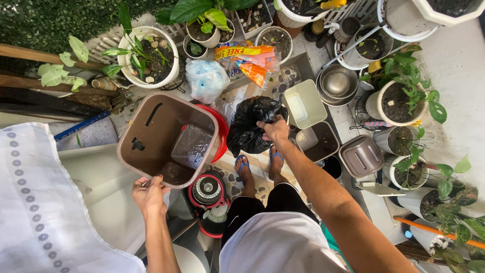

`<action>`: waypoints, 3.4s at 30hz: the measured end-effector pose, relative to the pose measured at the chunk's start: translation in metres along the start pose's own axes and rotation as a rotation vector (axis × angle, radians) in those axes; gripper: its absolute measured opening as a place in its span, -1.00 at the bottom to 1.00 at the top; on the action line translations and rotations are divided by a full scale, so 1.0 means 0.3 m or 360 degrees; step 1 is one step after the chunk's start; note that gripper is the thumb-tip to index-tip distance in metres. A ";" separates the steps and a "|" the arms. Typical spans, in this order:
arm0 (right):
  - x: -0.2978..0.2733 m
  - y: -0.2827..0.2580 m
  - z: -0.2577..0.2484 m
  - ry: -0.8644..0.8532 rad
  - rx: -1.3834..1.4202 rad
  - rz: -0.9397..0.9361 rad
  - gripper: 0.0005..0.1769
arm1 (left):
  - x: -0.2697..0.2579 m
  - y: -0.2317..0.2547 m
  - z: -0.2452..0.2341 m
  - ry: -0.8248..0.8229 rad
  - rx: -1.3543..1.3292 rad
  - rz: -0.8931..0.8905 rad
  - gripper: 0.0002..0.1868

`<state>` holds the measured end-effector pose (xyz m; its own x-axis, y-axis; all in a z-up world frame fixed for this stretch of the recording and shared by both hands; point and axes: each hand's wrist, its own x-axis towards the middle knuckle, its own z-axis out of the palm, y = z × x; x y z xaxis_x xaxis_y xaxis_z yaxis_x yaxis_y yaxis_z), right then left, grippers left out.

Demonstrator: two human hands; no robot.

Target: The person removes a full black trash bag from a bin, places it on the floor, and then lines the bin with a new black trash bag. The person then ties the full bag and places it on the floor next to the bin.

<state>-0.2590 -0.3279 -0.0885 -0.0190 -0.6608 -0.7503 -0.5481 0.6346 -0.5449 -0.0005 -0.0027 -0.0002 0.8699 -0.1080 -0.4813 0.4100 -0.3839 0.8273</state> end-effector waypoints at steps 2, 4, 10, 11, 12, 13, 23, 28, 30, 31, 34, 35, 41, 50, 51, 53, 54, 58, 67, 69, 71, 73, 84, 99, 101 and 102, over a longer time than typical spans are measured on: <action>-0.005 0.006 0.011 -0.0011 0.0042 0.0025 -0.17 | 0.001 0.004 0.013 -0.0018 -0.0014 0.0016 -0.64; -0.013 0.017 0.020 -0.0032 0.0074 0.0022 -0.10 | 0.002 0.014 0.023 -0.0026 -0.0022 0.0026 -0.64; -0.030 0.017 0.039 -0.0047 0.0052 0.0038 0.02 | -0.016 0.052 0.051 -0.0063 -0.0079 0.0024 -0.63; -0.033 0.017 0.040 -0.0053 0.0044 0.0031 0.01 | -0.017 0.057 0.056 -0.0059 -0.0082 0.0027 -0.62; -0.036 0.016 0.042 -0.0053 0.0046 0.0032 0.01 | -0.016 0.063 0.059 -0.0056 -0.0084 0.0031 -0.62; -0.037 0.015 0.044 -0.0052 0.0047 0.0033 0.00 | -0.014 0.069 0.064 -0.0044 -0.0089 0.0034 -0.61; -0.018 0.070 0.084 0.0043 0.0046 -0.0125 -0.13 | -0.014 0.187 0.148 -0.0074 -0.0113 0.0135 -0.58; -0.027 0.105 0.101 0.0089 0.0093 -0.0125 -0.24 | 0.001 0.274 0.252 -0.0234 -0.0013 0.0314 -0.64; -0.035 0.123 0.113 0.0134 0.0126 -0.0141 -0.34 | -0.009 0.322 0.308 -0.0338 0.0041 0.0404 -0.66; -0.044 0.139 0.123 0.0169 0.0129 -0.0161 -0.40 | -0.018 0.349 0.347 -0.0400 0.0011 0.0405 -0.66; -0.031 0.189 0.165 0.0258 0.0166 -0.0138 -0.42 | -0.055 0.420 0.488 -0.0605 -0.0062 0.0428 -0.65; -0.018 0.214 0.183 0.0288 0.0181 -0.0117 -0.40 | -0.067 0.436 0.537 -0.0688 -0.0081 0.0451 -0.65; 0.033 0.315 0.257 0.0546 0.0184 -0.0282 -0.36 | -0.178 0.456 0.855 -0.1191 -0.0036 0.0761 -0.64; -0.011 0.307 0.266 0.0562 0.0173 -0.0348 -0.42 | -0.443 0.325 1.223 -0.1611 0.0185 0.1023 -0.75; -0.003 0.316 0.280 0.0566 0.0174 -0.0351 -0.46 | -0.468 0.298 1.251 -0.1691 0.0151 0.1054 -0.76; 0.019 0.343 0.316 0.0571 0.0176 -0.0354 -0.53 | -0.515 0.240 1.284 -0.1707 0.0380 0.0932 -0.78; 0.041 0.364 0.326 0.0476 0.0063 -0.0403 -0.57 | -0.541 0.207 1.299 -0.1712 0.0496 0.0870 -0.79; 0.078 0.460 0.400 0.0784 0.0261 -0.0897 -0.38 | -0.640 0.050 1.348 -0.1688 0.0742 0.0957 -0.74; -0.091 0.315 0.284 0.0744 0.0340 -0.0436 -0.48 | -0.818 -0.252 1.304 -0.2077 0.1184 0.0753 -0.71; -0.115 0.308 0.258 0.0799 0.0461 -0.0569 -0.51 | -0.841 -0.312 1.298 -0.2161 0.1325 0.0840 -0.74; -0.139 0.320 0.241 0.0760 0.0570 -0.0634 -0.54 | -0.869 -0.377 1.298 -0.2246 0.1433 0.0896 -0.76; -0.158 0.330 0.235 0.0773 0.0618 -0.0685 -0.56 | -0.898 -0.438 1.289 -0.2343 0.1557 0.0931 -0.76; -0.110 0.348 0.262 0.0766 0.0700 -0.0713 -0.63 | -0.904 -0.756 1.242 -0.2903 0.1945 0.1125 -0.62; -0.100 0.364 0.257 0.0580 0.0722 -0.0831 -0.65 | -0.899 -1.110 1.188 -0.3321 0.2350 0.1274 -0.55; -0.100 0.365 0.261 0.0527 0.0771 -0.0883 -0.65 | -0.941 -1.151 1.170 -0.3445 0.2410 0.1241 -0.53; -0.094 0.367 0.262 0.0532 0.0756 -0.0913 -0.65 | -0.966 -1.170 1.156 -0.3504 0.2443 0.1221 -0.53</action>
<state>-0.2532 -0.2078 -0.1568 -0.1327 -0.9716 -0.1961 -0.1370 0.2139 -0.9672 -0.4916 -0.1548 -0.2517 -0.7677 -0.1922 -0.6113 -0.6406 0.2110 0.7383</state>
